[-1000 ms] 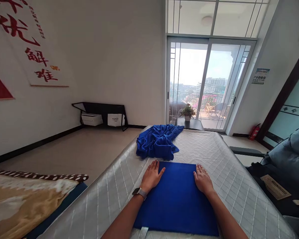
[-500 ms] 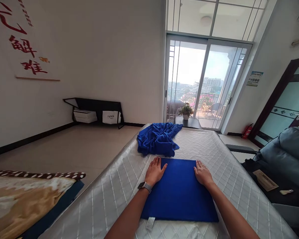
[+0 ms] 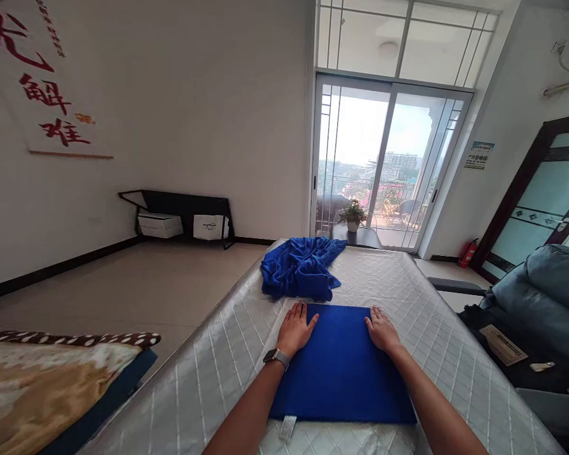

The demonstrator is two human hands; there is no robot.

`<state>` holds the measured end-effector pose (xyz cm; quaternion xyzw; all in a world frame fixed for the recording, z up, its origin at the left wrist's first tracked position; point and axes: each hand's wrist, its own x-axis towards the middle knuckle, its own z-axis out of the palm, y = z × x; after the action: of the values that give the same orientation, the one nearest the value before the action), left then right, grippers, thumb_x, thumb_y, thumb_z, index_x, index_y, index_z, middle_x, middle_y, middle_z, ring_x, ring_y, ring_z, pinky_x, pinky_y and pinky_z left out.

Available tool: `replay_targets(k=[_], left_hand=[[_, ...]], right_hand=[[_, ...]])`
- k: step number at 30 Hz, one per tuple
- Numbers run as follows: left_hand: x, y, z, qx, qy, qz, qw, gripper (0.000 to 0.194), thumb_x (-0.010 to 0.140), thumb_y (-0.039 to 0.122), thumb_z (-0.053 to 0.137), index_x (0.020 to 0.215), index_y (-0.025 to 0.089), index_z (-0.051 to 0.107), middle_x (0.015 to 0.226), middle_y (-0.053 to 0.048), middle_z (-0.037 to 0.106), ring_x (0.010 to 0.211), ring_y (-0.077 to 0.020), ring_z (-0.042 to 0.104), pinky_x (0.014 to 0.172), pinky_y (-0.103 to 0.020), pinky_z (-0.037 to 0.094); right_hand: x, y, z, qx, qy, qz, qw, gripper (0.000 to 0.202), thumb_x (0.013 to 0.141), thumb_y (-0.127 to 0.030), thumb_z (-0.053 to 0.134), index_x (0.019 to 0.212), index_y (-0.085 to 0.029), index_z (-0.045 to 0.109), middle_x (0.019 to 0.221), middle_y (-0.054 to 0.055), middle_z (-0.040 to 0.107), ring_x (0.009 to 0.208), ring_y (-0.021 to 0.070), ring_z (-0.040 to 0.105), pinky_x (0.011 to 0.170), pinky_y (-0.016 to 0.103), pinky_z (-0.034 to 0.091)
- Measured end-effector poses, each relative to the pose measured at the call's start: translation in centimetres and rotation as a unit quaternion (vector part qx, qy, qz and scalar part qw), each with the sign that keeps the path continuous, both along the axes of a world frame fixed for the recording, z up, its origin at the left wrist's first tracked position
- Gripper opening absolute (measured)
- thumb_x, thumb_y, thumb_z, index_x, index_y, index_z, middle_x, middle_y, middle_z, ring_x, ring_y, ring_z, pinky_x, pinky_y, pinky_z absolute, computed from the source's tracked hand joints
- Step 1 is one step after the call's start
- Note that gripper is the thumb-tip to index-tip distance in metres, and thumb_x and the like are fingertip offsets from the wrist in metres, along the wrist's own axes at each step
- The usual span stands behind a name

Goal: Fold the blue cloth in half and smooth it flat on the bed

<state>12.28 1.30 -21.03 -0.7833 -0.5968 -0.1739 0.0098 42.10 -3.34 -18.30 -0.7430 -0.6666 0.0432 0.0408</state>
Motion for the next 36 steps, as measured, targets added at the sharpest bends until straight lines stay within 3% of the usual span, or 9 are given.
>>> replay_targets(k=[8, 15, 25, 29, 33, 36], left_hand=[[0.1, 0.0, 0.1, -0.004, 0.007, 0.000, 1.000, 0.076, 0.100, 0.060, 0.023, 0.147, 0.004, 0.041, 0.155, -0.021, 0.036, 0.146, -0.0304, 0.029, 0.119, -0.044, 0.022], [0.3, 0.2, -0.1, -0.004, 0.001, 0.003, 1.000, 0.076, 0.099, 0.062, 0.022, 0.147, 0.005, 0.041, 0.154, -0.020, 0.038, 0.146, -0.0297, 0.030, 0.119, -0.044, 0.022], [0.9, 0.1, -0.1, -0.019, 0.028, 0.001, 0.999, 0.078, 0.100, 0.061, 0.021, 0.149, 0.003, 0.036, 0.157, -0.020, 0.032, 0.148, -0.0300, 0.026, 0.119, -0.043, 0.021], [1.1, 0.4, 0.6, -0.045, 0.056, 0.011, 0.997, 0.081, 0.099, 0.062, 0.024, 0.149, 0.001, 0.036, 0.156, -0.023, 0.033, 0.147, -0.0321, 0.026, 0.119, -0.045, 0.021], [4.1, -0.7, 1.8, -0.020, 0.072, 0.010, 0.997, 0.080, 0.099, 0.061, 0.024, 0.147, -0.003, 0.039, 0.153, -0.026, 0.035, 0.146, -0.0344, 0.029, 0.119, -0.047, 0.023], [9.4, -3.0, 2.2, 0.001, 0.026, -0.111, 0.993, 0.076, 0.102, 0.059, 0.017, 0.149, 0.004, 0.038, 0.154, -0.020, 0.038, 0.146, -0.0278, 0.031, 0.118, -0.043, 0.027]], right_hand=[[0.0, -1.9, 0.4, 0.008, 0.008, -0.008, 1.000, 0.069, 0.100, -0.046, 0.016, 0.156, -0.006, 0.019, 0.163, 0.011, 0.017, 0.151, 0.0204, 0.010, 0.122, 0.035, 0.007], [-0.1, -5.0, -1.0, 0.021, 0.018, 0.003, 1.000, 0.070, 0.100, -0.047, 0.015, 0.156, -0.005, 0.021, 0.163, 0.010, 0.016, 0.151, 0.0203, 0.010, 0.122, 0.037, 0.009], [0.3, -5.5, -0.8, 0.029, 0.031, 0.004, 0.999, 0.068, 0.100, -0.045, 0.017, 0.156, -0.006, 0.020, 0.163, 0.010, 0.015, 0.151, 0.0205, 0.010, 0.122, 0.037, 0.008], [0.6, -5.7, -0.7, 0.034, 0.047, 0.003, 0.998, 0.069, 0.100, -0.046, 0.017, 0.156, -0.006, 0.020, 0.163, 0.010, 0.014, 0.151, 0.0208, 0.010, 0.122, 0.037, 0.007], [0.7, -5.8, -0.6, 0.037, 0.058, -0.001, 0.998, 0.069, 0.099, -0.046, 0.017, 0.156, -0.006, 0.020, 0.163, 0.009, 0.015, 0.151, 0.0206, 0.011, 0.122, 0.038, 0.007], [0.8, -5.8, -0.6, 0.038, 0.053, -0.001, 0.998, 0.068, 0.099, -0.045, 0.019, 0.156, -0.006, 0.020, 0.163, 0.010, 0.016, 0.151, 0.0211, 0.011, 0.122, 0.038, 0.008]])
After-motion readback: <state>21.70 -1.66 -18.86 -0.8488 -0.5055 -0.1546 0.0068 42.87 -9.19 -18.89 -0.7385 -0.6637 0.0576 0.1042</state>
